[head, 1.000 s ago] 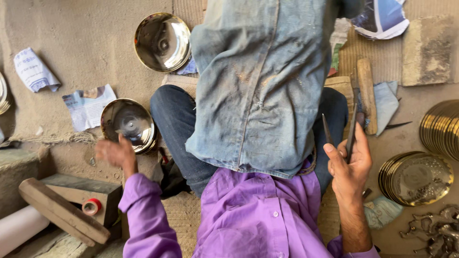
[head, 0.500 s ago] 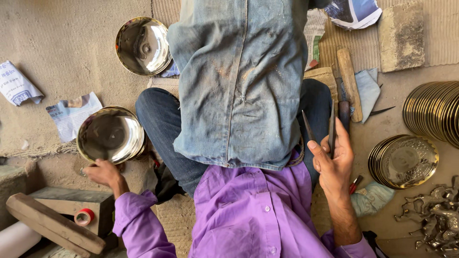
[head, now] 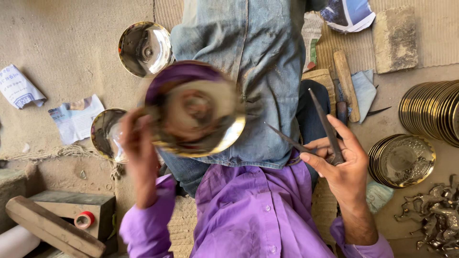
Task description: The person sits cross-legged on the floor with a brass plate resting on their lap and engraves decorative patterns into its surface using a chisel-like tool, at times tapping it with a wooden mallet. They rotate and reposition the plate to work different areas and set it aside with other finished plates.
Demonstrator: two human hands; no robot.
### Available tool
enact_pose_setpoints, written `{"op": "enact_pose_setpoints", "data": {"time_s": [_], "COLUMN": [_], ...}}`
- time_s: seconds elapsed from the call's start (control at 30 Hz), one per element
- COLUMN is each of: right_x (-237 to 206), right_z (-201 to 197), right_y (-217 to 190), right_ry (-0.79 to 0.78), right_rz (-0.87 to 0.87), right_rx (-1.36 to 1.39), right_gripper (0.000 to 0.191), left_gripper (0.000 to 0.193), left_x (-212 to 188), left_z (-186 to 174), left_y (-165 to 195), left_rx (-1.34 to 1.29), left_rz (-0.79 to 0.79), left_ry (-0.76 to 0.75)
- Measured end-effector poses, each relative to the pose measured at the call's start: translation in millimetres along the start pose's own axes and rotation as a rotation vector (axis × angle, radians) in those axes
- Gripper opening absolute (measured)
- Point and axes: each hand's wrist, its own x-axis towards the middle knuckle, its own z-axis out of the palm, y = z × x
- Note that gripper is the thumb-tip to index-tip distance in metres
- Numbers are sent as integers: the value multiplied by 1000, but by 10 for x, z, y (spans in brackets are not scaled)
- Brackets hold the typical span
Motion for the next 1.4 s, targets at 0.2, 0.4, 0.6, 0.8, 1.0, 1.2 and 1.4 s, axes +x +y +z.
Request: {"op": "enact_pose_setpoints", "data": {"time_s": [0.2,0.4,0.6,0.8,1.0,1.2,1.4], "right_x": [79,263,456,610,715,811,860], "right_z": [73,180,321,416,477,527,573], "right_y": [-244,-339,-440,-507,-538,-567,-554], "right_ry": [85,25,-91,-180,-231,-273,-297], "right_rz": [-218,-385,-484,-542,-487,-470,-456], "right_rx": [-454,-660,-804,-873,-910,-924,-928], "right_gripper": [68,58,48,44,46,49,50], "left_gripper": [21,33,28,50,47,44,43], "left_x": [199,-9,-381,-351,-334,-325,-303], "left_z": [1172,1244,1337,1516,1565,1593,1594], "left_y": [133,347,427,399,316,236,212], "left_rx": [-134,233,547,639,684,679,708], "left_rz": [-23,332,748,720,711,708,705], "left_ry": [-197,-71,-283,-396,-362,-347,-347]}}
